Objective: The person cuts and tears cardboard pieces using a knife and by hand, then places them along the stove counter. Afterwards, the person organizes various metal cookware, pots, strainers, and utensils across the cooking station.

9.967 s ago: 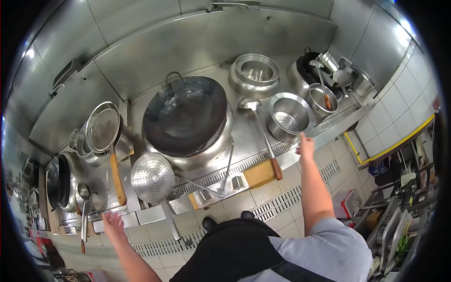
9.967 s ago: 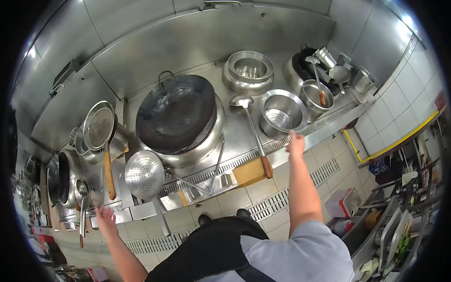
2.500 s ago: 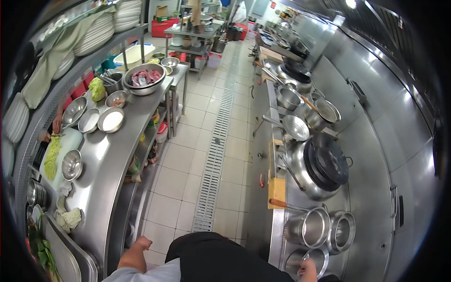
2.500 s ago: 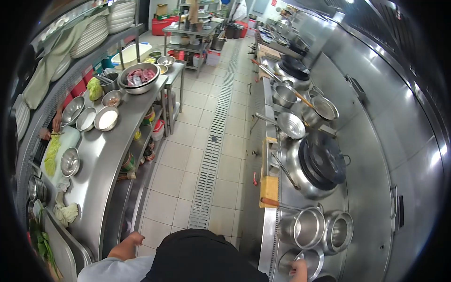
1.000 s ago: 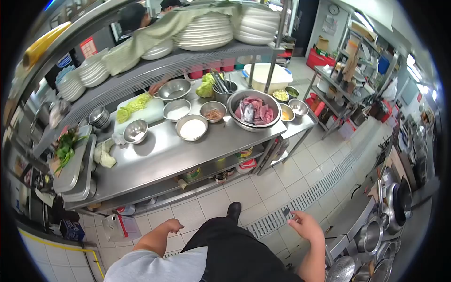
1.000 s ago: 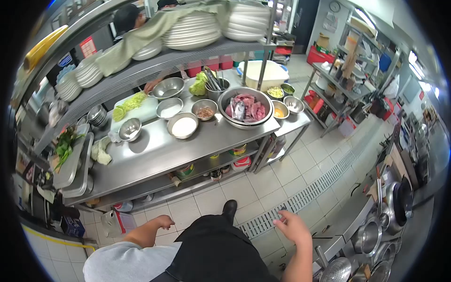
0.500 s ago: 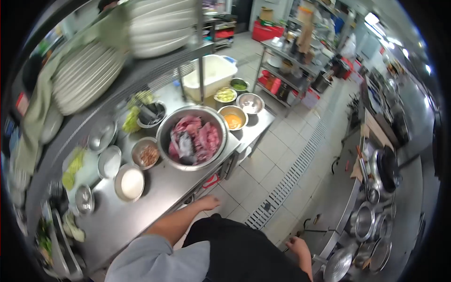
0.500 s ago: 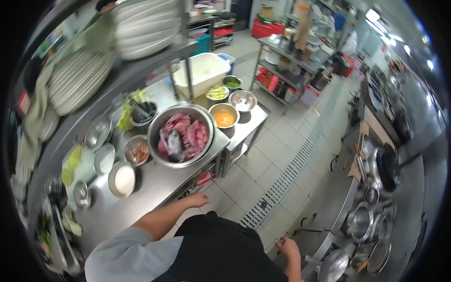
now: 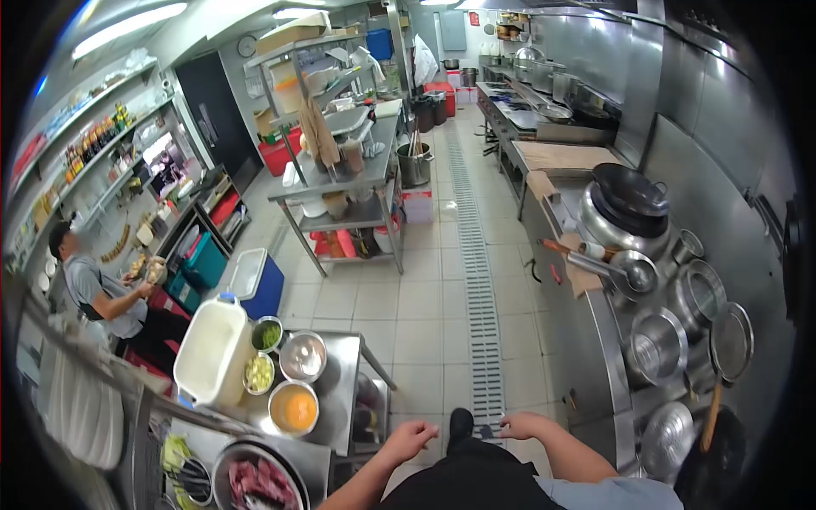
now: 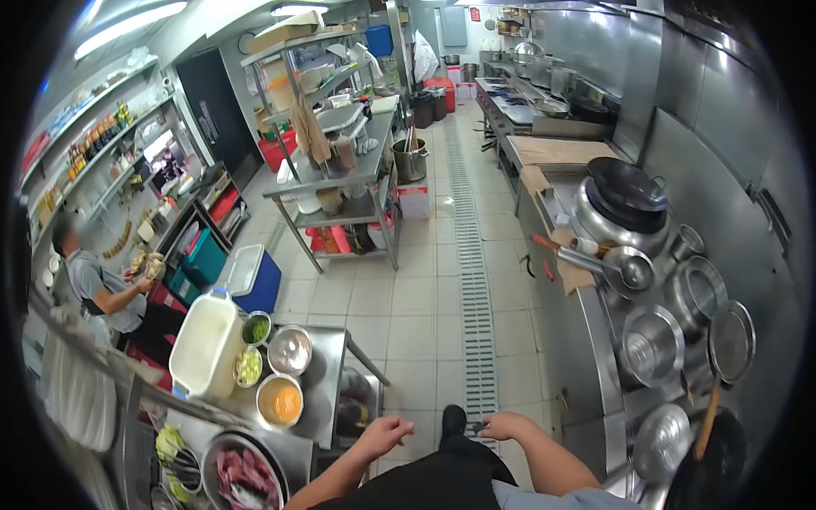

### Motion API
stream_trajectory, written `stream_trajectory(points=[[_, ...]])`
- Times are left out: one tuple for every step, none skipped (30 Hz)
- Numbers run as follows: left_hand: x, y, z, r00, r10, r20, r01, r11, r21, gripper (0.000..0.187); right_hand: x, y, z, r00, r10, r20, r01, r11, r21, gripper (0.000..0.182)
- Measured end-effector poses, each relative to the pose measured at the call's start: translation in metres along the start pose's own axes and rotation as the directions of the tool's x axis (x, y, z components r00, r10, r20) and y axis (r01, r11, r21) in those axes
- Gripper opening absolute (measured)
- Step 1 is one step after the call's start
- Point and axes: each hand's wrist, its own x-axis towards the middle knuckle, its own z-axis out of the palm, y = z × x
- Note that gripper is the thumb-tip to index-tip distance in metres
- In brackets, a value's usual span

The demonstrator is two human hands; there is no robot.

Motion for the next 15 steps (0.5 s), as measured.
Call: stream_trajectory(points=[[0.013, -0.004, -0.013, 0.994, -0.057, -0.096, 0.053, 0.998, -0.045, 0.037, 0.031, 0.000, -0.025, 1.000, -0.017, 0.001, 0.017, 1.000, 0.005, 0.061], [0.025, -0.009, -0.028, 0.985, -0.096, -0.145, 0.086, 0.994, -0.073, 0.038, 0.061, 0.000, -0.047, 0.998, -0.061, -0.032, 0.059, 0.996, -0.060, 0.061], [0.035, -0.008, -0.042, 0.972, -0.134, -0.195, 0.115, 0.988, -0.103, 0.040, 0.083, 0.000, -0.071, 0.993, -0.103, -0.063, 0.094, 0.987, -0.132, 0.060], [0.045, 0.000, -0.062, 0.957, -0.162, -0.239, 0.102, 0.964, -0.244, 0.042, 0.094, -0.014, -0.109, 0.987, -0.144, -0.070, 0.133, 0.980, -0.147, 0.061], [0.051, 0.012, -0.075, 0.937, -0.188, -0.294, 0.085, 0.940, -0.330, 0.044, 0.102, -0.032, -0.149, 0.981, -0.181, -0.076, 0.167, 0.973, -0.157, 0.061], [0.058, 0.023, -0.088, 0.913, -0.213, -0.349, 0.056, 0.910, -0.411, 0.046, 0.120, -0.040, -0.182, 0.969, -0.235, -0.074, 0.222, 0.964, -0.150, 0.060], [0.067, 0.030, -0.101, 0.894, -0.208, -0.397, 0.007, 0.892, -0.453, 0.046, 0.136, -0.048, -0.215, 0.956, -0.285, -0.072, 0.272, 0.951, -0.149, 0.060], [0.074, 0.032, -0.113, 0.875, -0.204, -0.439, -0.032, 0.880, -0.474, 0.046, 0.141, -0.063, -0.251, 0.952, -0.294, -0.083, 0.274, 0.942, -0.196, 0.058], [0.081, 0.034, -0.122, 0.857, -0.209, -0.471, -0.058, 0.869, -0.491, 0.045, 0.148, -0.073, -0.279, 0.932, -0.342, -0.122, 0.307, 0.922, -0.236, 0.057], [0.088, 0.036, -0.130, 0.843, -0.215, -0.494, -0.076, 0.860, -0.504, 0.045, 0.156, -0.084, -0.306, 0.907, -0.388, -0.161, 0.336, 0.900, -0.278, 0.056], [0.099, 0.038, -0.136, 0.826, -0.237, -0.511, -0.084, 0.845, -0.528, 0.042, 0.167, -0.088, -0.329, 0.855, -0.468, -0.223, 0.392, 0.865, -0.314, 0.056], [0.109, 0.040, -0.141, 0.809, -0.259, -0.528, -0.094, 0.830, -0.551, 0.039, 0.168, -0.102, -0.357, 0.856, -0.470, -0.217, 0.413, 0.873, -0.259, 0.056], [0.121, 0.038, -0.148, 0.801, -0.277, -0.530, -0.092, 0.818, -0.567, 0.037, 0.168, -0.107, -0.386, 0.861, -0.466, -0.204, 0.419, 0.877, -0.234, 0.056], [0.138, 0.036, -0.153, 0.803, -0.289, -0.521, -0.083, 0.812, -0.578, 0.035, 0.169, -0.113, -0.416, 0.866, -0.462, -0.191, 0.424, 0.881, -0.209, 0.055], [0.155, 0.032, -0.158, 0.809, -0.299, -0.506, -0.067, 0.808, -0.585, 0.034, 0.177, -0.113, -0.442, 0.862, -0.476, -0.174, 0.447, 0.876, -0.181, 0.055]])
